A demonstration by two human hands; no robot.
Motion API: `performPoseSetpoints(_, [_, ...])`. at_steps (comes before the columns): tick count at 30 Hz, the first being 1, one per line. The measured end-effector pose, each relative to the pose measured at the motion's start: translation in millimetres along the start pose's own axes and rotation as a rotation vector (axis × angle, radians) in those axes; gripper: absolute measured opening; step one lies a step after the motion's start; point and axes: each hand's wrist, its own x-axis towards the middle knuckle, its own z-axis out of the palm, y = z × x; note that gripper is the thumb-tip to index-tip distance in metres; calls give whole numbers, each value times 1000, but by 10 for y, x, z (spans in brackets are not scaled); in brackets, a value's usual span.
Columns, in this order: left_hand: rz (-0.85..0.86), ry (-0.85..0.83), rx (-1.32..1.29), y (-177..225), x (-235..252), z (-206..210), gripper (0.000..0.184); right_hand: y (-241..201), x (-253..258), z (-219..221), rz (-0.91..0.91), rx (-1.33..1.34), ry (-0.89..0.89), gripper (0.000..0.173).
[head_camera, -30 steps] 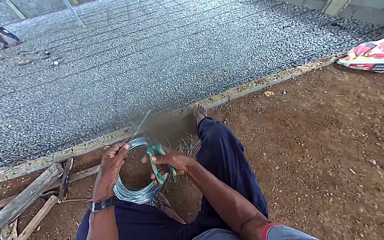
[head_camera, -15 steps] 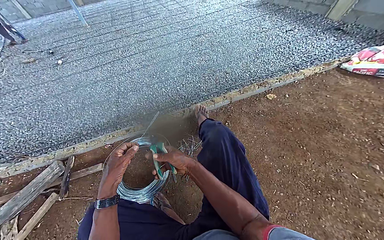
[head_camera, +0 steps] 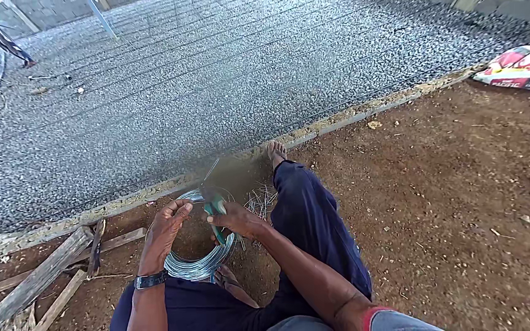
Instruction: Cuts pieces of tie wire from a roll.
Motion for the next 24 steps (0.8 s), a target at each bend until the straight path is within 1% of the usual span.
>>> performPoseSetpoints(8, [1, 11, -3, 1, 19, 38, 25, -11, -6, -46, -1, -14, 50, 34])
performPoseSetpoints(20, [15, 19, 3, 24, -3, 29, 23, 0, 11, -27, 9, -23, 58, 35])
performPoseSetpoints(24, [23, 18, 18, 12, -2, 15, 25, 24, 35, -21, 20, -39, 65, 36])
